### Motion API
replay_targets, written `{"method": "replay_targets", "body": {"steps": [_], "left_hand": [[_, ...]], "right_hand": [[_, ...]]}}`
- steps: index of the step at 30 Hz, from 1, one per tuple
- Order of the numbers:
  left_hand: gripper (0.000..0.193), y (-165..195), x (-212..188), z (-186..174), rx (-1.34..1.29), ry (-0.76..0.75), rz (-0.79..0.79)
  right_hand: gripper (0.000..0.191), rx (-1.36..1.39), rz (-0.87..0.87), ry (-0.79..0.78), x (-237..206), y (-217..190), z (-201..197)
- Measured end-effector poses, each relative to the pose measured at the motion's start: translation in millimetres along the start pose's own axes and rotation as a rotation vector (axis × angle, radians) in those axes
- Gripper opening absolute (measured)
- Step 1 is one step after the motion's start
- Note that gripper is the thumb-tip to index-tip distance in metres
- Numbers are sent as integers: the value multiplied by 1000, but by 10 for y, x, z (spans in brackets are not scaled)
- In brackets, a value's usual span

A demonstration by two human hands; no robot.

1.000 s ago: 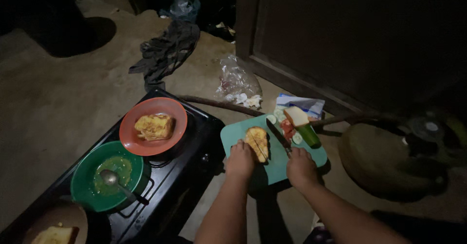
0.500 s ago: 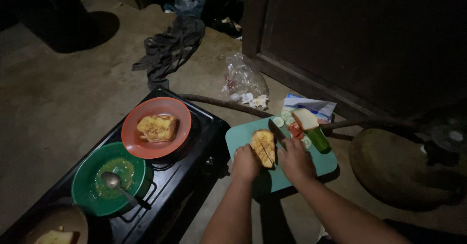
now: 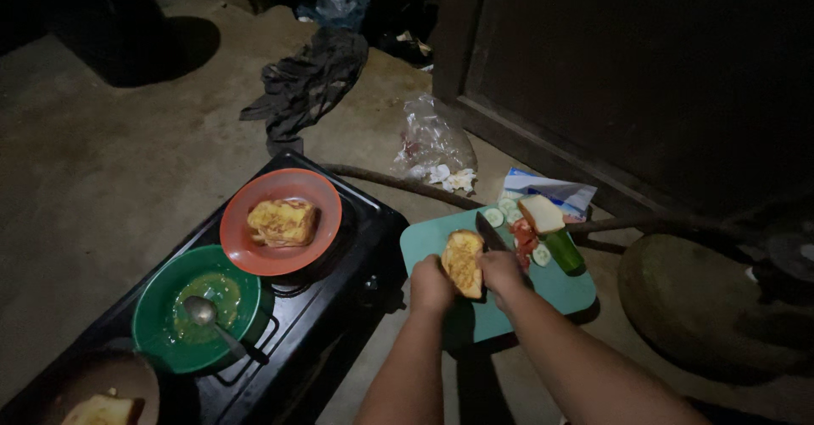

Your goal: The person fries slices of bread in a pan on a portable countertop stove, flipping them with a spoon. They then cut cucumber and tomato on a cutting board, assemble the fried bread with the vegetables into sandwiches, cut the sandwiches in half with a knife, and place them on a plate.

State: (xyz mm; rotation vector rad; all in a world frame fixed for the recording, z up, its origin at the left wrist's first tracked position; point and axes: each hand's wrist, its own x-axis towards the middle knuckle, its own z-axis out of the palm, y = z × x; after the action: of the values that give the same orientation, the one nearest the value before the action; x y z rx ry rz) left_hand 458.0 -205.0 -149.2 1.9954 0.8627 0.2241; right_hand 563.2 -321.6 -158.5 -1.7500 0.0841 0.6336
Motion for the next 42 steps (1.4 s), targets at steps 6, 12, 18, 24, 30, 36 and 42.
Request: {"method": "replay_targets", "body": {"steps": [6, 12, 18, 24, 30, 36, 42], "left_hand": [[56, -169, 112, 97, -190, -28, -22], [70, -73, 116, -42, -226, -210, -142], [59, 133, -3, -194, -754, -342, -263], [59, 252, -143, -174, -346, -216, -151], [55, 166, -176, -175, -75, -48, -125], [57, -2, -113, -253, -55, -45, -298], [28, -69, -84, -183, -82, -76, -259]], "right_hand": [[25, -79, -27, -47, -2, -82, -34], [26, 37, 144, -33, -160, -193, -96], [20, 325, 162, -166, -488, -429, -297], [17, 271, -3, -109, -578, -335, -250], [22, 60, 62, 21, -522, -271, -335], [27, -26, 198, 66, -494, -239, -239], [26, 315, -43, 0, -430, -64, -188]]}}
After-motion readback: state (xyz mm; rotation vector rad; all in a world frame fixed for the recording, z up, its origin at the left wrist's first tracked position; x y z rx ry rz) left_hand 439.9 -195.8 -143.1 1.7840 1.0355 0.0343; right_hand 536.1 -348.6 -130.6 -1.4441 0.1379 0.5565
